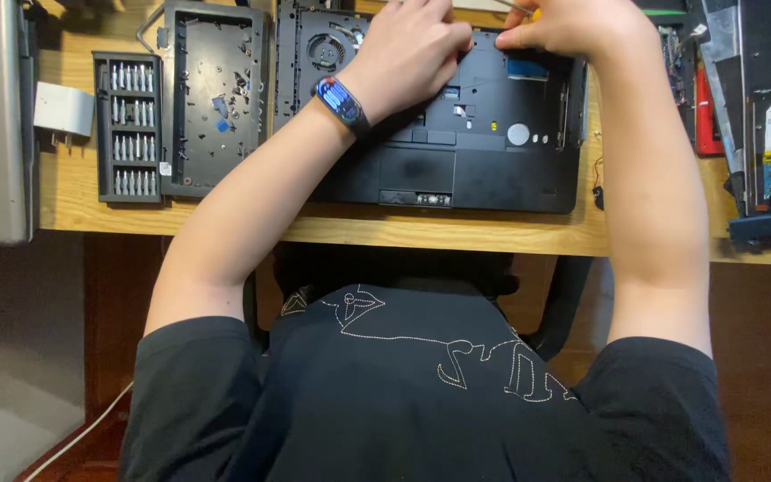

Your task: The recorder is shown repairing a laptop on a wooden desk.

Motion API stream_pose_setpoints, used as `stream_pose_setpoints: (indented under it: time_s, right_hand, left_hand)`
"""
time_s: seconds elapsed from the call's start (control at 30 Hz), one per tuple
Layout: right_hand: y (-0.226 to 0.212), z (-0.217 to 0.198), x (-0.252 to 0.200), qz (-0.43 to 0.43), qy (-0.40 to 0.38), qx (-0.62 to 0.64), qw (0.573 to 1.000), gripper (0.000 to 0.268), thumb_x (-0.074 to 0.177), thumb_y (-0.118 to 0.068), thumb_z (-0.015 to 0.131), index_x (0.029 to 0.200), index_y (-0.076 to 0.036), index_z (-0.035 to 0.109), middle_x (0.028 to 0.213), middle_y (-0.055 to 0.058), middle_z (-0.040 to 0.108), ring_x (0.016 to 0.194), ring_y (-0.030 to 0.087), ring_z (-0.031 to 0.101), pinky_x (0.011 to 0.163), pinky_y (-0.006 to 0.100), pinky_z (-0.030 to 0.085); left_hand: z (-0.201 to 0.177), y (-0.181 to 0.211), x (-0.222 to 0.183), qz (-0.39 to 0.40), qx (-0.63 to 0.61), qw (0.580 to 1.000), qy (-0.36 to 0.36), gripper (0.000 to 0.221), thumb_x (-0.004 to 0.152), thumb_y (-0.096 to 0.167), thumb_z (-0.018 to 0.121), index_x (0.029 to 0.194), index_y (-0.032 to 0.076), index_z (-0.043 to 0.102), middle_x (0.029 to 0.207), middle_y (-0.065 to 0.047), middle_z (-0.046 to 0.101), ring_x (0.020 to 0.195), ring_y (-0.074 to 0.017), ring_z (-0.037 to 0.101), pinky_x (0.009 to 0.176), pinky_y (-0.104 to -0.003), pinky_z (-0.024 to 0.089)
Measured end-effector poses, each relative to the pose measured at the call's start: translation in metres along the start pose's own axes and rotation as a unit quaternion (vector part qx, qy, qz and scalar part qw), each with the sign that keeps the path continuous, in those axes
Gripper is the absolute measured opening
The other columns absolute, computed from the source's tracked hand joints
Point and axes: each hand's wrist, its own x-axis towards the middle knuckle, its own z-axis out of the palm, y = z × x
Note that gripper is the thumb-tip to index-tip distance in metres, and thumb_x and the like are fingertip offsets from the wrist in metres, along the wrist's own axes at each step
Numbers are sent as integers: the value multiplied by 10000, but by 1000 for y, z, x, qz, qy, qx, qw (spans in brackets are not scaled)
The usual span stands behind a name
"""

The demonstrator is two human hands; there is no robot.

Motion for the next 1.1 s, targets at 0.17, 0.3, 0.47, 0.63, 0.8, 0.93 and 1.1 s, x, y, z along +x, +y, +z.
stream_pose_setpoints:
  time_s: [0.17, 0.3, 0.47, 0.63, 0.8, 0.93, 1.1]
  right_hand:
    - [17, 6, 28, -1, -49, -69, 996, 379, 899, -430, 815, 1083, -101, 774, 817, 126, 720, 709, 257, 670, 631, 447, 521]
    - [12, 7, 18, 30, -30, -65, 997, 387, 883, -443, 833, 1060, -106, 764, 828, 131, 715, 718, 271, 667, 637, 466, 513]
    - [-5, 0, -6, 29, -8, -56, 998, 367, 905, -424, 835, 1053, -98, 754, 834, 155, 712, 727, 293, 675, 657, 466, 514]
    - [-32, -3, -45, -93, 170, -61, 979, 348, 882, -341, 876, 1017, -52, 738, 920, 182, 712, 847, 381, 682, 709, 480, 533]
    - [-66, -4, -57, -105, 221, -58, 968, 267, 959, -182, 757, 1171, -40, 682, 946, 201, 720, 887, 414, 690, 765, 490, 542]
    - [-105, 10, -61, -134, 161, 24, 978, 277, 1007, -121, 657, 1275, -54, 635, 939, 216, 708, 897, 408, 690, 797, 490, 546]
    - [-110, 34, -50, -217, 204, -2, 955, 231, 1028, -99, 672, 1254, -51, 692, 971, 198, 716, 896, 407, 682, 781, 493, 543]
  left_hand:
    - [-5, 3, -1, -5, 30, 999, -16, 84, 881, 162, 727, 961, 140, 738, 1047, -108, 616, 1038, -310, 591, 840, -452, 479]
    - [-12, -2, -7, 59, 43, 997, -4, 224, 892, 126, 694, 1103, 132, 769, 1105, -130, 618, 1095, -314, 590, 878, -446, 481]
    - [-22, -21, -10, 99, 0, 995, 4, 253, 973, 105, 692, 1212, 131, 768, 1126, -145, 640, 1099, -328, 618, 914, -452, 503]
    - [-62, -44, -15, -85, -126, 981, -121, 395, 955, 265, 761, 1221, -6, 654, 1045, -211, 660, 907, -367, 651, 755, -467, 531]
    - [-82, -41, -33, 21, -71, 996, -54, 328, 964, 273, 794, 1143, 24, 678, 1068, -160, 674, 995, -330, 654, 819, -442, 530]
    - [-72, -27, -44, 36, 59, 995, -65, 172, 1032, 251, 770, 1089, 105, 700, 1095, -100, 638, 1069, -283, 630, 882, -411, 518]
    - [-59, -4, -63, 12, 110, 993, -36, 303, 1001, 132, 658, 1297, 101, 713, 1205, -130, 572, 1176, -295, 560, 989, -394, 490]
